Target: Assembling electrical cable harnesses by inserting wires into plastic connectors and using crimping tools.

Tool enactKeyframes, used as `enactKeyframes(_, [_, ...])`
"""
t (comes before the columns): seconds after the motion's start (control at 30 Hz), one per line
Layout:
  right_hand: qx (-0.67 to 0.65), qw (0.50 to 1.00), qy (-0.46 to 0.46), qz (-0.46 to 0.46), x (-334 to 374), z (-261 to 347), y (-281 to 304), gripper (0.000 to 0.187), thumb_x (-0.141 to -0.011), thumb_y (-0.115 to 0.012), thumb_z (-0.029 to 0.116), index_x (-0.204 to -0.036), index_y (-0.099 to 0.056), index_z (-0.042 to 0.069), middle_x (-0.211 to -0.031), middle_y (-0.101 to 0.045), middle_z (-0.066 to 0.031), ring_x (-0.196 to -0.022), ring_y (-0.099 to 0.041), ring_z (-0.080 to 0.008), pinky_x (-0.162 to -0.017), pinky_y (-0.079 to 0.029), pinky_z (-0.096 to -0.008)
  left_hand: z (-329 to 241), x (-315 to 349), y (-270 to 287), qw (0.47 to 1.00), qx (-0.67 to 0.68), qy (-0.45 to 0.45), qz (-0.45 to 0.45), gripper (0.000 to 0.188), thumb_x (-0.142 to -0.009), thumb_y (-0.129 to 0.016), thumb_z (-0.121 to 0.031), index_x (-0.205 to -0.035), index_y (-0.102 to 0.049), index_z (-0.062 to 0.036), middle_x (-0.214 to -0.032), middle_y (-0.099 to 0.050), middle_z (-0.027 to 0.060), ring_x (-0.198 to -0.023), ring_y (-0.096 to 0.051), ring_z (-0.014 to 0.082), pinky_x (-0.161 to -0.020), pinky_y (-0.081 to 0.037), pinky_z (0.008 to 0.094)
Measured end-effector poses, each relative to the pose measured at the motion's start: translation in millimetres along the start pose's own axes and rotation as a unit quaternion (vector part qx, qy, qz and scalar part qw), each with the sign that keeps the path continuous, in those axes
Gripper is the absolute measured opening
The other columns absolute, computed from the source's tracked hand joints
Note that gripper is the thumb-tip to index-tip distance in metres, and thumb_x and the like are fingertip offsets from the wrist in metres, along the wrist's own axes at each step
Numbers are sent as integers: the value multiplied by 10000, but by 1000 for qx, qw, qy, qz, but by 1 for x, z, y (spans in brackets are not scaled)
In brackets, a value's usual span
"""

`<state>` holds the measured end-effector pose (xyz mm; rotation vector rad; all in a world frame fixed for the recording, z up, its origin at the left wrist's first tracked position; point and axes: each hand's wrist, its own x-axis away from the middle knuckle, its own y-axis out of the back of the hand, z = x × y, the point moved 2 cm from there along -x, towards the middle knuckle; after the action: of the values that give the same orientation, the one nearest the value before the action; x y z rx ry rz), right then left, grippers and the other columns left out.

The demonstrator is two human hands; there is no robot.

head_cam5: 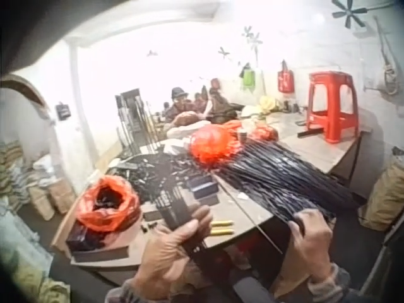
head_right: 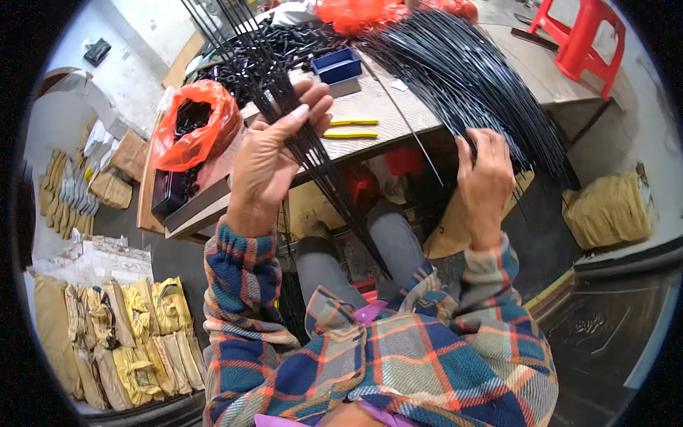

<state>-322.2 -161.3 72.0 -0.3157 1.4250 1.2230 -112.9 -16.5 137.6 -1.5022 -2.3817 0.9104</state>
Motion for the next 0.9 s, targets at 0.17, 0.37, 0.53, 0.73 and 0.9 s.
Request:
enactKeyframes(0.17, [-466,832,-115,280,-22,91,-3,124,-786,-620,32,-899,-619,-19,-812,-589,-32,-729,-546,-77,-616,-436,-198,3,9,-3,1000,20,8,-9,325,-896,-480,-80,-1190,-447,53,-1172,-530,178,-1100,-522,259,-938,-446,355])
enactKeyframes(0.37, [-611,718,-168,288,-29,116,-33,134,-805,-641,99,-859,-631,-23,-745,-594,15,-657,-511,-26,-574,-408,-166,12,9,-5,1000,10,-6,-3,343,-918,-457,-139,-1204,-446,49,-1178,-530,181,-1095,-523,253,-934,-432,344])
enactKeyframes(0.53, [-618,725,-159,259,-35,116,-35,92,-827,-616,89,-823,-640,1,-694,-581,38,-596,-471,2,-525,-364,-141,5,13,4,1000,-3,5,28,340,-924,-442,-145,-1198,-444,56,-1172,-526,204,-1081,-533,258,-924,-442,345])
enactKeyframes(0.73, [-613,711,-181,292,-31,118,-32,112,-849,-593,108,-857,-624,1,-704,-571,40,-611,-476,-4,-523,-362,-143,5,12,-3,999,25,-9,18,326,-929,-419,-122,-1198,-433,61,-1184,-511,218,-1116,-509,272,-921,-448,348])
enactKeyframes(0.9, [-682,583,-252,363,-13,132,-23,213,-906,-488,133,-1057,-503,-16,-799,-598,-45,-587,-570,-83,-532,-461,-178,3,12,-2,999,45,-21,-1,322,-929,-418,-119,-1199,-431,56,-1200,-502,211,-1136,-493,274,-896,-466,340])
